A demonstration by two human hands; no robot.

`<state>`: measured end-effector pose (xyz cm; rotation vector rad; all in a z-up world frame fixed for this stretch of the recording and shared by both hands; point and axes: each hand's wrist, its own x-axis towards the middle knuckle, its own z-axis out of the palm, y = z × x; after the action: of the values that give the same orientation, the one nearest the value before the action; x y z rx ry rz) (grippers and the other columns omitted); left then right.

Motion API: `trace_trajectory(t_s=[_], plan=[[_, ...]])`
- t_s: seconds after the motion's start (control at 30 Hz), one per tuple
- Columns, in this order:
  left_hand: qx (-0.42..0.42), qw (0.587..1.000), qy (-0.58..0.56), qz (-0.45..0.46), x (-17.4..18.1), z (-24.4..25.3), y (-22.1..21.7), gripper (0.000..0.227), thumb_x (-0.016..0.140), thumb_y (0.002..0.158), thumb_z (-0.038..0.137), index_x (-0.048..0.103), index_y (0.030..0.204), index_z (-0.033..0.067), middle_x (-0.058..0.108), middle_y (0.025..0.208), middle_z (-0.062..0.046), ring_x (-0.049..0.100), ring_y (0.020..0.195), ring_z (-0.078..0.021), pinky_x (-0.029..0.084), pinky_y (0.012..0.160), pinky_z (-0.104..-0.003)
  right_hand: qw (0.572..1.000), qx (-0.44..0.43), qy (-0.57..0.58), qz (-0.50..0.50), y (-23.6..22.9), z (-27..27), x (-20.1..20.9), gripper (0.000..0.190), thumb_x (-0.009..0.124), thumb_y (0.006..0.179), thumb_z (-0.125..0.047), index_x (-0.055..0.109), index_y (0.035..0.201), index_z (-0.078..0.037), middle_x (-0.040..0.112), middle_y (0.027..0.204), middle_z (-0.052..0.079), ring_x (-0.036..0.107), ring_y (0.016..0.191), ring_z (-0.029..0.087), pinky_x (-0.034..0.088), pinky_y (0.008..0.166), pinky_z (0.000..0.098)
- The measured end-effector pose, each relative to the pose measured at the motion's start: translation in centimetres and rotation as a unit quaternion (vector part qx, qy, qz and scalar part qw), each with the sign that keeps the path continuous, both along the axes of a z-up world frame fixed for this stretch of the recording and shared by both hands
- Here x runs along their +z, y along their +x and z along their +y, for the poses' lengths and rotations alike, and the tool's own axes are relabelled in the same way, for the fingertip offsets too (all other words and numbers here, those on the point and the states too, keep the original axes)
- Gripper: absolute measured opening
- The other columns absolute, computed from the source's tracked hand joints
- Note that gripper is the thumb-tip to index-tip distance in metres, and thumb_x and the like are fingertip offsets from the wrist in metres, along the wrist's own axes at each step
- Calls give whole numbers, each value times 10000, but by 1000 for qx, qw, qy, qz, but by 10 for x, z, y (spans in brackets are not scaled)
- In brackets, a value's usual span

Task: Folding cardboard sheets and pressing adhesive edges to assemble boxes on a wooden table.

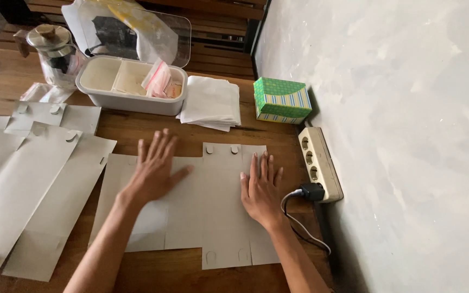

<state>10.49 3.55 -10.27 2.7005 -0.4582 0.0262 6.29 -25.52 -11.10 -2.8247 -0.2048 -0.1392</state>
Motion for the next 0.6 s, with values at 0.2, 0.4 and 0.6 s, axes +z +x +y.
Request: trace_trajectory(t_s=[0.2, 0.4, 0.6], plan=[[84, 996, 12, -21, -14, 15, 5, 873, 338, 1017, 625, 185, 1606, 0, 56, 1699, -276, -2, 1578, -424, -7, 1211, -662, 1000, -6, 9, -1, 1, 0, -1, 657, 293, 1081, -398, 227, 1598, 2, 144, 1682, 262, 57, 1570, 416, 33, 1218, 641], [-26, 997, 8, -72, -15, -46, -21, 834, 514, 999, 550, 254, 1595, 28, 117, 1686, -279, 78, 1554, -449, 7, 1188, -683, 1000, -6, 8, -5, 2, -1, -3, 655, 300, 1081, -397, 244, 1595, 4, 143, 1682, 265, 61, 1570, 416, 36, 1220, 630], [-139, 983, 23, -116, -23, -83, -56, 846, 394, 1048, 623, 177, 1616, 35, 0, 1696, -254, -19, 1571, -383, -42, 1216, -597, 1000, -5, 2, 6, 2, 0, -1, 656, 308, 1083, -391, 223, 1602, 0, 125, 1689, 256, 43, 1574, 405, 29, 1222, 623]])
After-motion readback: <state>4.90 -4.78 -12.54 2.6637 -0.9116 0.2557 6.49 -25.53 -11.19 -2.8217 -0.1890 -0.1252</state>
